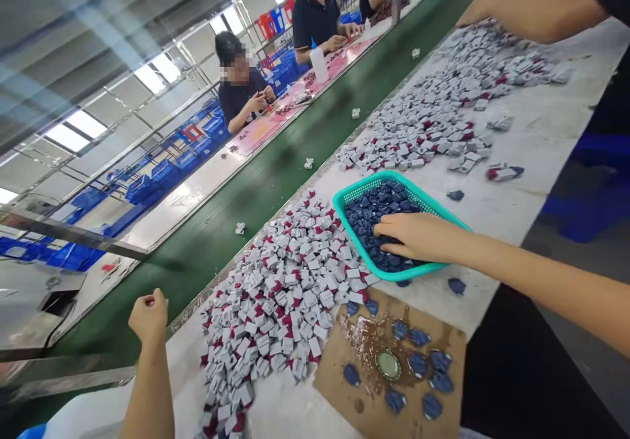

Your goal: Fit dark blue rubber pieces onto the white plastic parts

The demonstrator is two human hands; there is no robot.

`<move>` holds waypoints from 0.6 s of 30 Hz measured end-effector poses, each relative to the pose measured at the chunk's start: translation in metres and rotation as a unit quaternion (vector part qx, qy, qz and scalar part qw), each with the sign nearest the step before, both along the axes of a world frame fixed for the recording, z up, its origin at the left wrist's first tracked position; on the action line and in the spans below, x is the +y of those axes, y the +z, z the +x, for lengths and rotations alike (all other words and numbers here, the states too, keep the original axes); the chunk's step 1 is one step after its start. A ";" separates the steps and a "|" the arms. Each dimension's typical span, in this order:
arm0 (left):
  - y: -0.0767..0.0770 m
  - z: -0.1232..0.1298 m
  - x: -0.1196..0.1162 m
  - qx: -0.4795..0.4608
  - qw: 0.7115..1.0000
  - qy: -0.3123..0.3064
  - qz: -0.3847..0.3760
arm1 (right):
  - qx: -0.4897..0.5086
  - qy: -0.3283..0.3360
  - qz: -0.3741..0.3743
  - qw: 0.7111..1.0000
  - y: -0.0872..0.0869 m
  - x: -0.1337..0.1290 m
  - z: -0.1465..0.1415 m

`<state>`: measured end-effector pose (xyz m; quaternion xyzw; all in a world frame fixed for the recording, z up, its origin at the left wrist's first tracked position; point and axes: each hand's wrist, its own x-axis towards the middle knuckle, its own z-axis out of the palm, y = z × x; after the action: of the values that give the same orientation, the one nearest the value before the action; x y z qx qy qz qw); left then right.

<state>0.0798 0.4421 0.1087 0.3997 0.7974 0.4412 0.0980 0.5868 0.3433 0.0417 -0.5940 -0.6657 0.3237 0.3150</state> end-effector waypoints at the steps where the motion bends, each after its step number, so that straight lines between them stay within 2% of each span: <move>1: 0.002 0.003 -0.007 -0.017 1.000 0.009 0.009 | -0.033 0.018 -0.004 0.999 0.001 0.003 -0.002; 5: 0.012 0.029 -0.060 -0.153 0.988 0.009 0.028 | -0.129 0.076 -0.002 0.989 0.003 0.012 -0.006; 8: 0.016 0.064 -0.117 -0.266 0.963 -0.048 0.015 | -0.157 0.117 0.007 0.981 0.008 0.012 -0.005; 11: 0.012 0.107 -0.171 -0.377 0.918 -0.124 0.011 | -0.163 0.135 -0.002 0.977 0.013 0.009 -0.001; 13: 0.004 0.135 -0.198 -0.411 0.897 -0.161 -0.004 | -0.166 0.113 -0.009 0.980 0.015 0.009 0.003; 14: -0.001 0.148 -0.207 -0.406 0.897 -0.175 -0.015 | -0.170 0.093 -0.009 0.981 0.015 0.009 0.006; 16: -0.010 0.169 -0.219 -0.376 0.905 -0.199 -0.027 | -0.159 0.049 -0.011 0.986 0.015 0.006 0.011; 18: -0.018 0.184 -0.225 -0.376 0.899 -0.223 -0.030 | -0.107 0.022 -0.030 0.994 0.016 -0.002 0.015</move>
<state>0.2635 0.2166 0.0908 0.3686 0.6041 0.5010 0.4983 0.6014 0.3410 0.0576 -0.6192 -0.6989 0.2849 0.2169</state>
